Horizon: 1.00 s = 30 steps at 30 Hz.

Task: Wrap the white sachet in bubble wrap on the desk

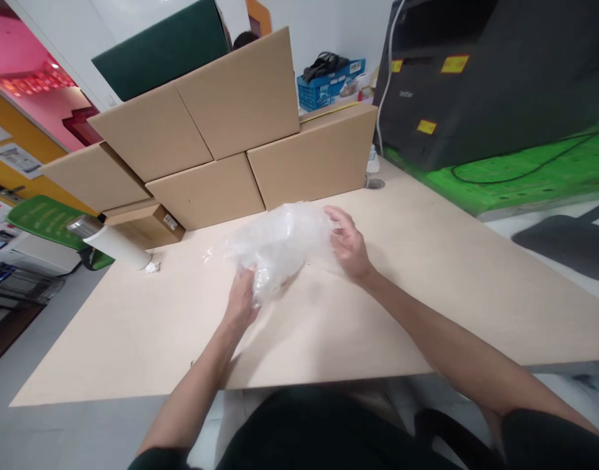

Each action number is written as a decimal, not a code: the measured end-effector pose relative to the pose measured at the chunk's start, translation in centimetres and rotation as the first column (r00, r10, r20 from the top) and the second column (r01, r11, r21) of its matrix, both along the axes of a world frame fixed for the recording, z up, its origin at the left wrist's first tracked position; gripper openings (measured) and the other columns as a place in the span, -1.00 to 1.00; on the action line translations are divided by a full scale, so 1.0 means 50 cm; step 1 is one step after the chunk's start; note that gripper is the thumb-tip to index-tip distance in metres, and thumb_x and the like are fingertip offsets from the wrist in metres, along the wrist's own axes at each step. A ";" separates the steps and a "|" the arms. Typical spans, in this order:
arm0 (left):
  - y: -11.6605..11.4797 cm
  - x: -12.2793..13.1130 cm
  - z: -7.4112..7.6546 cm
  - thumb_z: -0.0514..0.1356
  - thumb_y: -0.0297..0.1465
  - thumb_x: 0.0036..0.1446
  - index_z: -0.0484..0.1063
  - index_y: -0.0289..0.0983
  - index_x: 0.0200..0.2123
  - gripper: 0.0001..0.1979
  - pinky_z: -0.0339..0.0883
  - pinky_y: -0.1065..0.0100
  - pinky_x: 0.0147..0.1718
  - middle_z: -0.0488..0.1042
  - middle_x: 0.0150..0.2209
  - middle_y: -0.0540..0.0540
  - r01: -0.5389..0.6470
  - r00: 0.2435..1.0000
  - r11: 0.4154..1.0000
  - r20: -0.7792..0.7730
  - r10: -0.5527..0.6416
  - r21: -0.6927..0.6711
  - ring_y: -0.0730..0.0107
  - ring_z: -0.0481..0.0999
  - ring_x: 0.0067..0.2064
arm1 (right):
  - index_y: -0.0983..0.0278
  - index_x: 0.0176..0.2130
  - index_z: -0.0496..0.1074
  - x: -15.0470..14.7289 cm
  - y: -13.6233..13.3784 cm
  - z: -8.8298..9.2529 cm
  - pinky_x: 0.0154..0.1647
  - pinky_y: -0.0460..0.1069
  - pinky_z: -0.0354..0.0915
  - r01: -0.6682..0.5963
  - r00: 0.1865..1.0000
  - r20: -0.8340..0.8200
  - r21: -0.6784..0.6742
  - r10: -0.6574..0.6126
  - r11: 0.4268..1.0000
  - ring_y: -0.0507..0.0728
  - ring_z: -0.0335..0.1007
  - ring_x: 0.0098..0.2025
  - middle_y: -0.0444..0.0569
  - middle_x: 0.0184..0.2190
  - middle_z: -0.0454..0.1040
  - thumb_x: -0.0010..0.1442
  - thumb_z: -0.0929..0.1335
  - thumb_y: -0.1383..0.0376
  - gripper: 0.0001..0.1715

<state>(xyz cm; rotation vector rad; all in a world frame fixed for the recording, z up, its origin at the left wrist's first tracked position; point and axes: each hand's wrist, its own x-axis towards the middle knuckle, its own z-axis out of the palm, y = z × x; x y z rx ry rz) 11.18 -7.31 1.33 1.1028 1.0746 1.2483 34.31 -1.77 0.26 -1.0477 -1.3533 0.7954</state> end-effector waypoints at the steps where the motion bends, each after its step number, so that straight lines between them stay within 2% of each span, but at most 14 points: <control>1: -0.001 0.006 -0.002 0.19 -0.11 0.24 0.27 -0.17 0.22 -0.46 0.32 -0.07 0.17 0.48 0.13 -0.11 0.004 0.996 0.999 0.093 0.000 -0.039 -0.04 0.41 0.22 | 0.07 0.31 0.19 0.002 0.003 -0.001 0.28 0.30 0.16 0.026 0.999 0.023 -0.012 -0.026 1.000 0.36 0.02 0.39 0.05 0.39 0.10 0.09 0.29 -0.29 -0.05; 3: 0.000 0.012 -0.009 0.22 -0.11 0.21 0.31 -0.16 0.20 -0.47 0.38 -0.07 0.12 0.49 0.14 -0.11 0.024 0.979 0.996 0.203 -0.006 -0.087 -0.05 0.44 0.20 | 0.12 0.33 0.12 0.005 0.010 -0.004 0.29 0.29 0.15 -0.025 1.000 -0.004 -0.062 0.025 0.998 0.36 0.03 0.39 0.10 0.36 0.14 0.09 0.25 -0.33 0.01; 6: 0.000 0.000 -0.015 0.23 -0.11 0.21 0.36 -0.17 0.18 -0.47 0.38 -0.12 0.13 0.44 0.20 -0.16 0.064 0.961 0.992 0.273 -0.032 -0.108 -0.07 0.41 0.22 | 0.17 0.20 0.30 0.015 0.023 -0.004 0.23 0.26 0.22 -0.107 0.987 -0.127 -0.108 0.093 0.988 0.36 0.22 0.28 0.11 0.21 0.35 0.11 0.25 -0.30 -0.12; 10: -0.002 -0.037 -0.002 0.15 -0.10 0.25 0.31 -0.15 0.25 -0.45 0.33 -0.18 0.16 0.38 0.26 -0.17 0.063 0.957 0.992 0.289 -0.029 -0.111 -0.09 0.36 0.26 | 0.15 0.07 0.38 0.063 0.061 -0.003 0.21 0.22 0.23 0.241 0.933 -0.251 -0.096 -0.257 0.966 0.29 0.24 0.25 0.02 0.15 0.40 0.17 0.27 -0.15 -0.36; 12: -0.002 -0.051 0.003 0.09 -0.09 0.28 0.26 -0.13 0.29 -0.44 0.31 -0.18 0.18 0.36 0.28 -0.16 0.038 0.946 0.994 0.323 -0.003 -0.105 -0.08 0.34 0.28 | 0.15 0.08 0.34 0.086 0.085 -0.009 0.18 0.23 0.25 0.379 0.834 -0.346 -0.207 -0.430 0.902 0.25 0.24 0.25 0.02 0.19 0.37 0.22 0.22 -0.09 -0.42; 13: -0.002 -0.055 0.004 0.07 -0.09 0.30 0.23 -0.13 0.31 -0.43 0.29 -0.17 0.19 0.34 0.29 -0.15 0.019 0.938 0.995 0.346 0.016 -0.098 -0.07 0.34 0.28 | 0.15 0.08 0.33 0.091 0.093 -0.014 0.15 0.24 0.28 0.372 0.792 -0.391 -0.300 -0.469 0.878 0.25 0.27 0.23 0.03 0.19 0.37 0.23 0.20 -0.06 -0.45; 15: -0.001 -0.054 0.001 0.03 -0.09 0.32 0.16 -0.12 0.35 -0.41 0.27 -0.16 0.22 0.32 0.30 -0.16 -0.014 0.921 0.996 0.387 0.048 -0.091 -0.04 0.35 0.28 | 0.18 0.00 0.37 0.084 0.095 -0.024 0.07 0.24 0.35 0.201 0.773 -0.464 -0.468 -0.432 0.861 0.25 0.37 0.14 0.09 0.11 0.44 0.18 0.26 0.03 -0.54; 17: -0.003 -0.045 -0.005 0.01 -0.09 0.33 0.10 -0.14 0.38 -0.39 0.24 -0.15 0.24 0.33 0.30 -0.19 -0.013 0.909 0.994 0.414 0.056 -0.107 -0.02 0.36 0.27 | 0.20 -0.13 0.42 0.055 0.074 -0.029 0.02 0.23 0.39 -0.112 0.816 -0.540 -0.495 -0.204 0.861 0.27 0.46 0.03 0.10 -0.02 0.53 0.05 0.38 0.16 -0.64; 18: -0.005 -0.038 -0.008 0.01 -0.10 0.34 0.08 -0.16 0.39 -0.38 0.24 -0.14 0.24 0.34 0.29 -0.20 0.000 0.903 0.992 0.426 0.054 -0.124 -0.02 0.37 0.27 | 0.21 -0.20 0.45 0.036 0.057 -0.029 0.01 0.24 0.40 -0.289 0.823 -0.568 -0.446 -0.019 0.847 0.28 0.49 -0.01 0.09 -0.09 0.57 -0.03 0.43 0.22 -0.67; 20: -0.010 -0.026 -0.010 0.03 -0.12 0.33 0.12 -0.18 0.37 -0.40 0.27 -0.13 0.22 0.39 0.25 -0.22 0.031 0.885 0.984 0.462 0.053 -0.173 -0.01 0.42 0.23 | 0.25 -0.28 0.50 0.002 0.021 -0.024 0.06 0.27 0.38 -0.586 0.736 -0.582 -0.296 0.345 0.754 0.31 0.50 -0.01 0.08 -0.13 0.60 -0.09 0.48 0.25 -0.70; 22: -0.015 -0.017 -0.008 0.09 -0.17 0.32 0.24 -0.22 0.30 -0.46 0.35 -0.10 0.17 0.46 0.19 -0.23 0.055 0.860 0.972 0.506 0.072 -0.230 0.00 0.48 0.17 | 0.26 -0.30 0.53 -0.019 -0.003 -0.017 0.08 0.27 0.38 -0.701 0.641 -0.594 -0.196 0.486 0.686 0.33 0.49 0.02 0.08 -0.14 0.61 -0.06 0.50 0.21 -0.72; 24: -0.017 -0.014 -0.007 0.17 -0.28 0.27 0.37 -0.25 0.18 -0.56 0.43 -0.03 0.10 0.54 0.09 -0.21 0.055 0.848 0.959 0.520 0.103 -0.280 0.03 0.55 0.08 | 0.22 -0.27 0.54 -0.023 -0.004 -0.012 0.05 0.21 0.41 -0.655 0.612 -0.669 -0.130 0.421 0.745 0.28 0.48 0.04 0.02 -0.14 0.62 0.00 0.50 0.17 -0.74; 27: -0.015 -0.024 -0.016 0.31 -0.45 0.10 0.52 -0.30 -0.11 -0.74 0.49 0.21 0.00 0.62 -0.11 -0.16 -0.006 0.882 0.957 0.449 0.143 -0.291 0.17 0.61 -0.04 | 0.18 -0.26 0.54 -0.010 0.025 -0.016 -0.05 0.06 0.47 -0.471 0.585 -0.793 -0.159 0.173 0.868 0.16 0.52 -0.05 -0.11 -0.21 0.63 0.06 0.51 0.20 -0.79; 30: -0.011 -0.049 -0.033 0.40 -0.35 0.00 0.51 -0.28 -0.18 -0.71 0.46 0.28 0.00 0.58 -0.05 -0.17 -0.113 0.952 0.976 0.262 0.160 -0.188 0.16 0.56 0.03 | 0.21 -0.31 0.54 0.009 0.056 -0.024 -0.19 -0.08 0.49 -0.365 0.574 -0.818 -0.274 -0.016 0.890 0.06 0.55 -0.25 -0.17 -0.35 0.62 0.06 0.52 0.31 -0.86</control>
